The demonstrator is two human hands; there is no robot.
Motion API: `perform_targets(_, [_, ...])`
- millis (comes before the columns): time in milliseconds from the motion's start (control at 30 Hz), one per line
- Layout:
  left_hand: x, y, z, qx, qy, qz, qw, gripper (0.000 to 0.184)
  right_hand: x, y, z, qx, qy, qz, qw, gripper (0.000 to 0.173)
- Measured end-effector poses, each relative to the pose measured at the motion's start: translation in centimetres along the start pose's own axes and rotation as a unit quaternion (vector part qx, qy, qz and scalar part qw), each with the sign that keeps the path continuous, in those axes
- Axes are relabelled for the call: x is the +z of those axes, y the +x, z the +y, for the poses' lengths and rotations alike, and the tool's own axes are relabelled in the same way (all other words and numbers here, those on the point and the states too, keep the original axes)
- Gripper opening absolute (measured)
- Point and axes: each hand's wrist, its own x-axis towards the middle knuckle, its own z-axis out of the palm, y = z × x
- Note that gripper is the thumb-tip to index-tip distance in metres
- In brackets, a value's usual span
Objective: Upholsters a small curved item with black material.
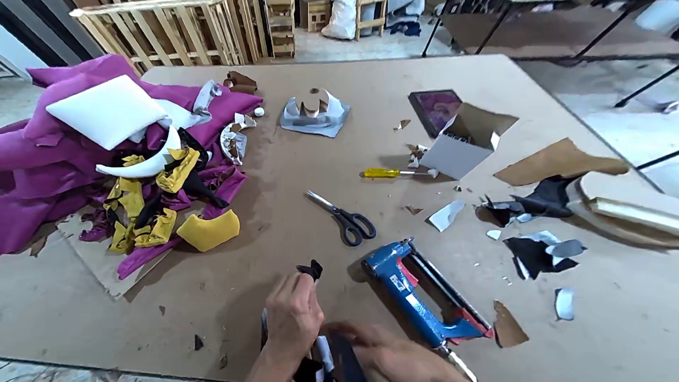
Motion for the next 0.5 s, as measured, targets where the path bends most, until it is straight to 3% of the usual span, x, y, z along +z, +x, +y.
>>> perform_targets(67, [1.9,-2.6,-0.7,0.01,0.039,-0.066,0.997,0.02,-1.5,-2.3,0.1,0.02,-0.203,0.188,0.961,0.043])
perform_targets(133, [2.8,-4.0,-0.8,0.024,0.047,-0.069,0.996,0.022,-2.2,-4.0,0.3,0.015,-0.358,0.364,0.86,0.043])
perform_targets(200, [2.8,-4.4,-1.0,0.022,0.028,-0.061,0.998,0.025,-2.5,-4.2,2.0,0.038,-0.413,0.451,0.791,0.06])
perform_targets(300, [2.8,-4.3,-1.4,-0.015,-0.013,-0.067,0.998,0.029,-2.7,-2.7,4.3,0.098,-0.423,0.487,0.758,0.091])
perform_targets(400, [2.4,-3.8,-1.6,-0.062,-0.057,-0.088,0.993,0.03,-3.3,-1.4,4.2,0.111,-0.425,0.493,0.751,0.087])
perform_targets(500, [2.3,-3.4,-2.1,-0.096,-0.1,-0.121,0.983,0.026,-3.7,-1.7,2.1,0.16,-0.399,0.457,0.779,0.085])
